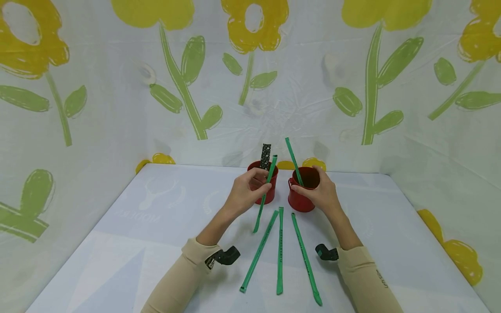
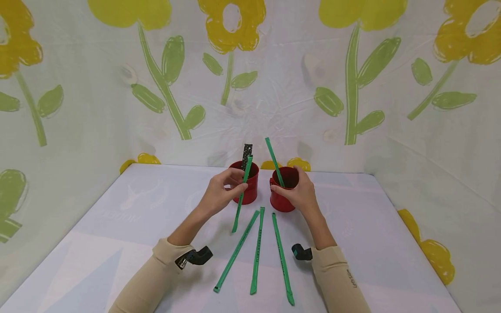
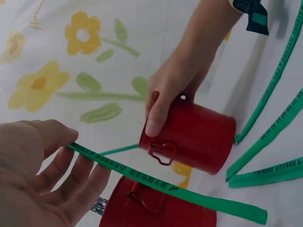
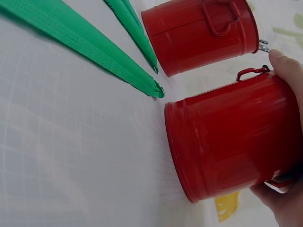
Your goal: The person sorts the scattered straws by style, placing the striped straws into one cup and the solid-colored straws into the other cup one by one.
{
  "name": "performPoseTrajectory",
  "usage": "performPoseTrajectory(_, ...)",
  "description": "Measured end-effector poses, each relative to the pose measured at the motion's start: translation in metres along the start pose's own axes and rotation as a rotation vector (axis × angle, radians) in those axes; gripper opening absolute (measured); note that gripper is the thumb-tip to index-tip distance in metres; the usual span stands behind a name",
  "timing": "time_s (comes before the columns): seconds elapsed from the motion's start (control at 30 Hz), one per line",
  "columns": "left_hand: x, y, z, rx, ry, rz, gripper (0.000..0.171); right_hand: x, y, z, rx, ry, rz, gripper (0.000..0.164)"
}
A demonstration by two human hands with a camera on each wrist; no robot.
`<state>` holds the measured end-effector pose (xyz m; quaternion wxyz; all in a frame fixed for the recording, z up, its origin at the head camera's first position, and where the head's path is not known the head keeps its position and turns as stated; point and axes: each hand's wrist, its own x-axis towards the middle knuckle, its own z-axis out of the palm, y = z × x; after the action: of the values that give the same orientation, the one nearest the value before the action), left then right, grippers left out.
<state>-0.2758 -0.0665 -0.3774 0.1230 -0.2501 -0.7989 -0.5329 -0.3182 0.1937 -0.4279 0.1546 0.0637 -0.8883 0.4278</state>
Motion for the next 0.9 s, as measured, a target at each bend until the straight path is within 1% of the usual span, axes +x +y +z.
performPoseTrajectory(0.17, 0.001, 0.003, -0.001, -0.025, 0.007, -0.007, 0.026, 0.000, 0.000, -0.001, 0.002, 0.007, -0.011, 0.095)
performPoseTrajectory(0.3, 0.001, 0.004, -0.001, -0.081, 0.002, -0.010, 0.027, -0.001, 0.000, -0.001, 0.008, 0.010, -0.017, 0.094)
performPoseTrajectory(0.4, 0.002, 0.003, -0.001, -0.130, -0.003, -0.006, 0.031, -0.002, 0.000, -0.001, 0.016, 0.009, -0.016, 0.094)
performPoseTrajectory(0.5, 0.003, 0.004, 0.001, -0.144, -0.003, 0.001, 0.037, -0.002, 0.000, -0.002, 0.022, 0.007, -0.014, 0.094)
performPoseTrajectory(0.57, 0.003, 0.008, 0.001, -0.145, -0.004, 0.006, 0.041, -0.002, 0.000, -0.002, 0.023, 0.007, -0.011, 0.095)
performPoseTrajectory(0.67, 0.002, 0.021, 0.001, -0.143, -0.016, 0.016, 0.045, -0.001, 0.000, -0.002, 0.020, 0.007, -0.002, 0.095)
performPoseTrajectory(0.8, 0.002, 0.038, 0.001, -0.158, -0.029, 0.026, 0.047, -0.001, 0.000, -0.001, 0.019, 0.002, -0.005, 0.095)
performPoseTrajectory(0.9, 0.008, 0.035, 0.007, -0.184, -0.033, 0.025, 0.048, -0.001, 0.000, -0.001, 0.024, 0.001, -0.015, 0.095)
